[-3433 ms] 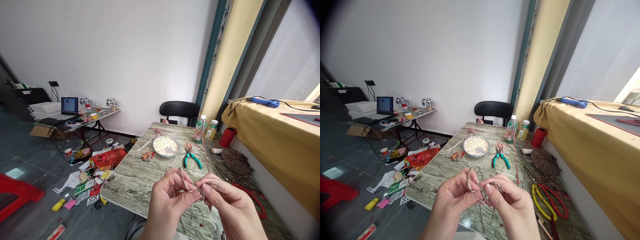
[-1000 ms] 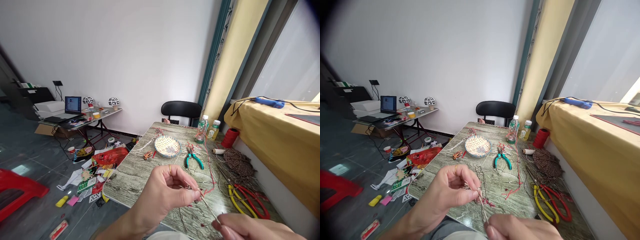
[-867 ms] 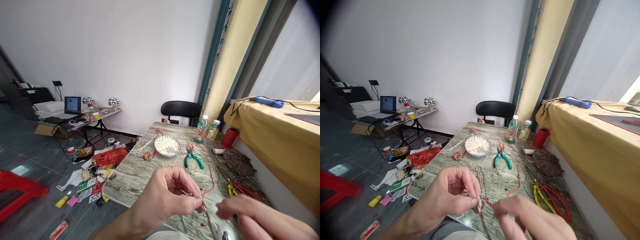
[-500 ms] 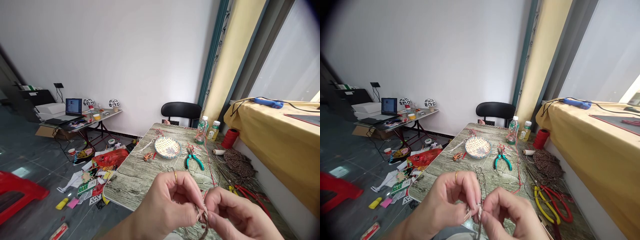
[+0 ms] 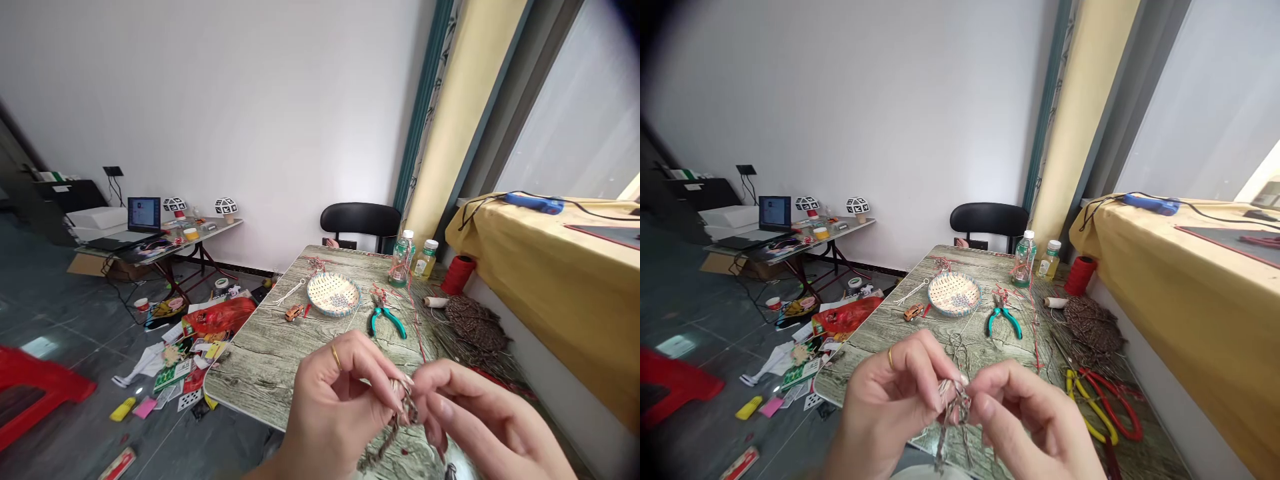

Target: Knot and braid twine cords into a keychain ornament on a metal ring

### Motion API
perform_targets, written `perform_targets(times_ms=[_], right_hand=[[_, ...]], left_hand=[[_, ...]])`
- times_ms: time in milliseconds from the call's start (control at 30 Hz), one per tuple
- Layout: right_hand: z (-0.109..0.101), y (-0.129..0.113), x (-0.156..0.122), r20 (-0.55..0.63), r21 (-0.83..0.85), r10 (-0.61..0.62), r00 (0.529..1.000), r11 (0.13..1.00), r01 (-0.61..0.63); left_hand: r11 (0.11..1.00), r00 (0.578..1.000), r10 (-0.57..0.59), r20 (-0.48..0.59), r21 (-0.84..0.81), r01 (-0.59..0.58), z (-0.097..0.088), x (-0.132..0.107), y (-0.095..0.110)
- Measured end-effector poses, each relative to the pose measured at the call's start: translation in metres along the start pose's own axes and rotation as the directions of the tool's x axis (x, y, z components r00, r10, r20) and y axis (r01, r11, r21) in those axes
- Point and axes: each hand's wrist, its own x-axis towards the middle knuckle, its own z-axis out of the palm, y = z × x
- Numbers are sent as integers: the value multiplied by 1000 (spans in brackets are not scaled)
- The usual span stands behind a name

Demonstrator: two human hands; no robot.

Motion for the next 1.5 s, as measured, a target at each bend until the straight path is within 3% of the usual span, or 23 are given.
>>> perform_targets(times_ms=[167,333,500,600,700,767,833,900,933,967,1000,1033,1067,1100,1133,1167,1233,1267,1333,1400,1433,1500], right_hand=[[-3,-2,4,66,25,0,998,1000,-2],[-5,-8,7,29,-214,-75,997,974,80],[-11,-13,15,-52,-500,-313,948,830,247],[-18,-7,20,-120,-400,-232,965,901,167],[-18,-2,19,28,-149,-59,998,987,63],[-14,-1,17,125,-67,-55,991,996,64],[-11,-1,16,146,-127,-127,981,981,146],[-12,0,17,81,-369,-294,952,879,302],[-15,2,19,24,-543,-403,915,763,350],[-19,4,22,-39,-720,-501,865,614,323],[-24,7,25,-97,-857,-566,819,465,220],[-30,9,29,-147,-932,-593,792,351,89],[-36,11,32,-190,-954,-575,796,301,-10],[-40,12,34,-220,-942,-509,832,333,-46],[-43,11,34,-224,-895,-407,886,446,-21],[-43,10,33,-191,-785,-295,936,619,35],[-36,4,25,-30,-400,-101,994,913,81],[-30,1,20,53,-229,-39,998,972,50],[-17,-4,12,167,-115,5,986,993,14],[-12,-4,9,182,-258,-74,981,959,120],[-13,-1,10,160,-379,-160,974,901,210],[-24,8,17,124,-637,-327,937,698,328]], left_hand=[[996,997,-80,-8,-41,79,2,3,2],[995,999,-21,-33,100,25,4,6,4],[995,997,-77,-17,64,78,2,6,5],[994,994,-104,-29,19,104,0,7,6],[993,993,-117,-22,-1,117,-2,7,6],[993,993,-119,-19,-13,119,-2,7,5],[991,992,-129,-10,-43,129,-3,6,4],[987,990,-144,-4,-78,143,-5,6,2],[985,989,-150,-3,-86,149,-6,6,2],[985,988,-152,-3,-88,152,-6,6,2],[985,989,-150,-4,-86,149,-7,5,3],[986,989,-147,-1,-82,147,-8,5,3],[986,989,-147,2,-78,147,-8,5,4],[985,988,-151,7,-79,151,-9,5,5],[984,987,-158,14,-82,159,-9,4,6],[982,986,-166,16,-86,166,-9,4,6],[982,985,-170,14,-83,171,-8,4,7],[983,986,-165,12,-79,165,-7,4,7],[985,987,-157,14,-72,158,-7,4,6],[980,984,-174,34,-94,177,-7,3,6],[975,981,-187,45,-113,191,-7,3,7],[968,978,-201,54,-146,207,-9,3,9]])
